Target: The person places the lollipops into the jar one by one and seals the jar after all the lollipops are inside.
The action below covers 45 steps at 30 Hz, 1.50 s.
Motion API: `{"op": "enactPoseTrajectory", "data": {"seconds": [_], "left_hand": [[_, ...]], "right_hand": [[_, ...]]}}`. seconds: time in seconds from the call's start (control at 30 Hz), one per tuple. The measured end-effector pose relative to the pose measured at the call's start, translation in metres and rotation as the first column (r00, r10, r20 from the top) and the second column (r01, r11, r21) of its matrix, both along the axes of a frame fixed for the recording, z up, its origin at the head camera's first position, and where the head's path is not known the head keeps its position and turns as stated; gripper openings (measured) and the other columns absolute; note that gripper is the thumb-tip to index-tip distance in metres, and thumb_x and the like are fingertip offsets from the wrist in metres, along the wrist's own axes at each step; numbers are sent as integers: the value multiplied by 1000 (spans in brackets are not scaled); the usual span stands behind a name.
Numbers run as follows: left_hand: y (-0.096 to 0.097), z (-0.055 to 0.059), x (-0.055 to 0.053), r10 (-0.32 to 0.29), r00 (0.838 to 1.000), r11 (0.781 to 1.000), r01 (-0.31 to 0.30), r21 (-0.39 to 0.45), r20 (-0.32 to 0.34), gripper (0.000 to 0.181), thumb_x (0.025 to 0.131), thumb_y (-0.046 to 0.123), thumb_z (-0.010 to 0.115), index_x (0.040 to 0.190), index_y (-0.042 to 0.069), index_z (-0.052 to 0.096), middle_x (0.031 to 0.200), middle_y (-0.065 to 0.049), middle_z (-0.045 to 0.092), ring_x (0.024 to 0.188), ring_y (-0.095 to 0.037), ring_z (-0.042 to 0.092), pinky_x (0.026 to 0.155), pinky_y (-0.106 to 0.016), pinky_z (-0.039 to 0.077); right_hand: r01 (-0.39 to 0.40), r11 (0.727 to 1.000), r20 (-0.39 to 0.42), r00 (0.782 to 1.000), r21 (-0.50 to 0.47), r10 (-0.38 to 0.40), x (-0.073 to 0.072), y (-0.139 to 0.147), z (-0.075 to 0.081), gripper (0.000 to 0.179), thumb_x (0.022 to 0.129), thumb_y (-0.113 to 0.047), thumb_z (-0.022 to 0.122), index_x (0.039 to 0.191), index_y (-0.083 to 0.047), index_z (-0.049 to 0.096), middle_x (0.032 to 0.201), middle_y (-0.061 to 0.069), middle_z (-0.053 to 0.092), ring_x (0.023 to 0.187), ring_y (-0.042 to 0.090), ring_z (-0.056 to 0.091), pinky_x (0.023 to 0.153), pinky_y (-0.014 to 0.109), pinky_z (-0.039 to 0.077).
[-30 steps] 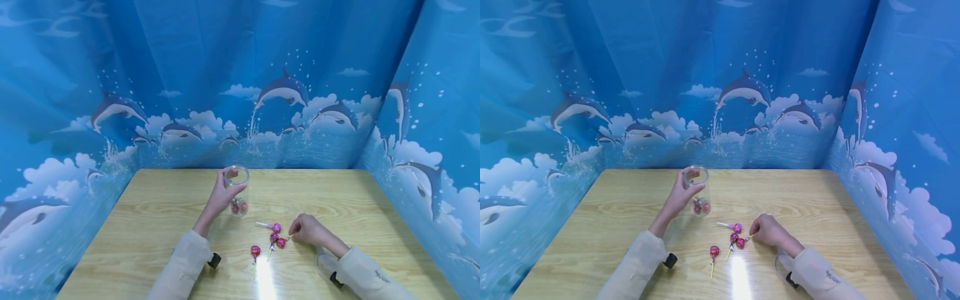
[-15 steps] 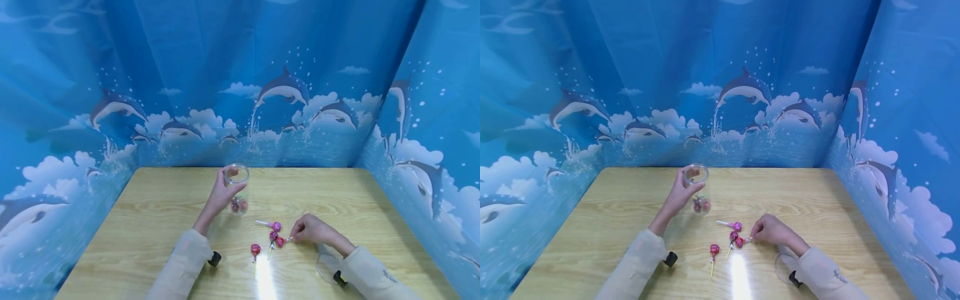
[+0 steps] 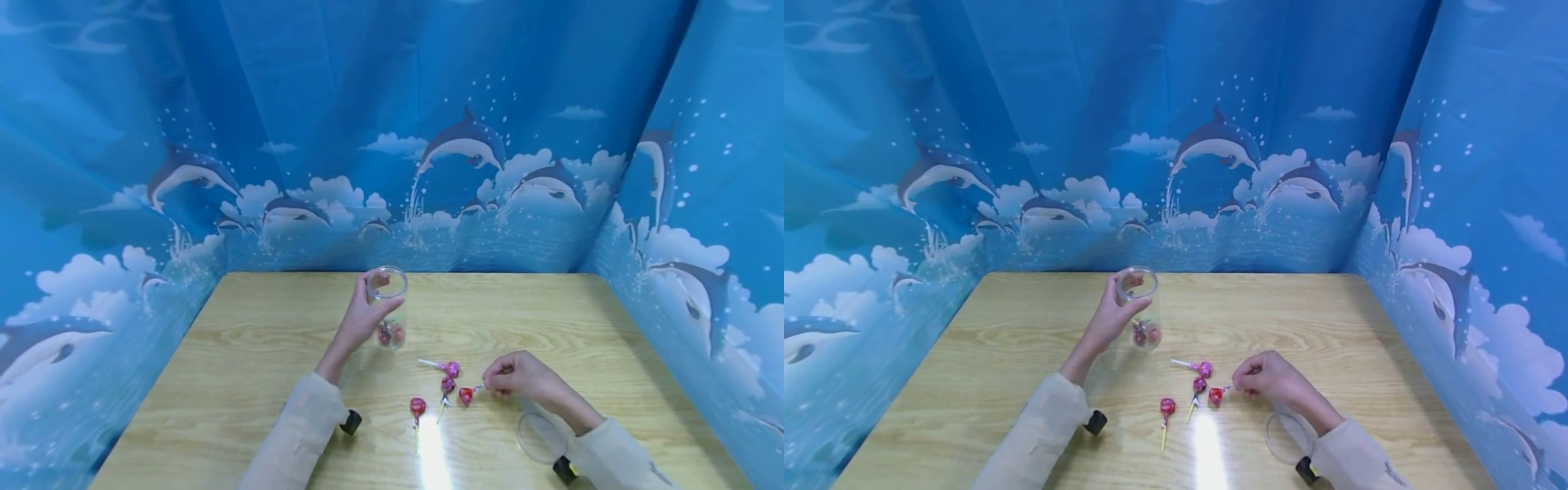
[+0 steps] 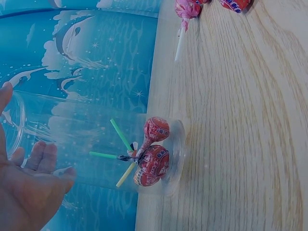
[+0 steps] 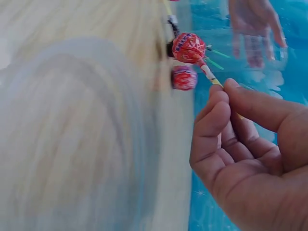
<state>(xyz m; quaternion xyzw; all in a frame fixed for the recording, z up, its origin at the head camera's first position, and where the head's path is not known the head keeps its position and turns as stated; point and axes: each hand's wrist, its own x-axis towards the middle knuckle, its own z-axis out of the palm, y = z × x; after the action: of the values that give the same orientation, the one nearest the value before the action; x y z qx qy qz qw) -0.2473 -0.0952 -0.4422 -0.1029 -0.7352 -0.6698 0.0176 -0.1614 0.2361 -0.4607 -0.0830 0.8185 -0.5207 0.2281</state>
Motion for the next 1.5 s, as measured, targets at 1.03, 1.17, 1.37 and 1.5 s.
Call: {"op": "enactPoseTrajectory", "data": {"seconds": [1.03,1.17,1.37,1.5], "left_hand": [[1,1,-1,-20,1000,1000,21,15,-15,75,91,30,80,148,16,35,150,-11,48,144,-34,41,118,-60,30],[0,0,-1,-24,1000,1000,24,15,-17,75,91,30,80,149,17,35,150,-10,48,144,-35,40,118,-60,30],[0,0,-1,-10,1000,1000,10,1,-14,76,90,31,81,149,17,35,150,-9,48,144,-35,40,118,-61,28],[1,1,-1,-1,1000,1000,1,-3,-12,76,90,30,81,149,17,36,149,-8,49,143,-34,41,118,-61,29]], "right_hand": [[299,874,-25,942,-383,-334,-18,-22,64,28,99,-13,71,115,10,69,88,1,72,78,11,65,75,26,58],[293,866,-20,944,-404,-329,-24,-30,69,30,99,-14,72,116,10,68,90,2,72,79,11,65,76,26,58],[262,866,-28,953,-425,-302,-33,-41,76,38,99,-17,72,121,13,65,93,3,72,80,12,65,76,26,58],[250,863,-39,954,-440,-296,-40,-49,81,36,99,-16,72,119,12,66,92,4,72,80,14,65,76,26,59]]}}
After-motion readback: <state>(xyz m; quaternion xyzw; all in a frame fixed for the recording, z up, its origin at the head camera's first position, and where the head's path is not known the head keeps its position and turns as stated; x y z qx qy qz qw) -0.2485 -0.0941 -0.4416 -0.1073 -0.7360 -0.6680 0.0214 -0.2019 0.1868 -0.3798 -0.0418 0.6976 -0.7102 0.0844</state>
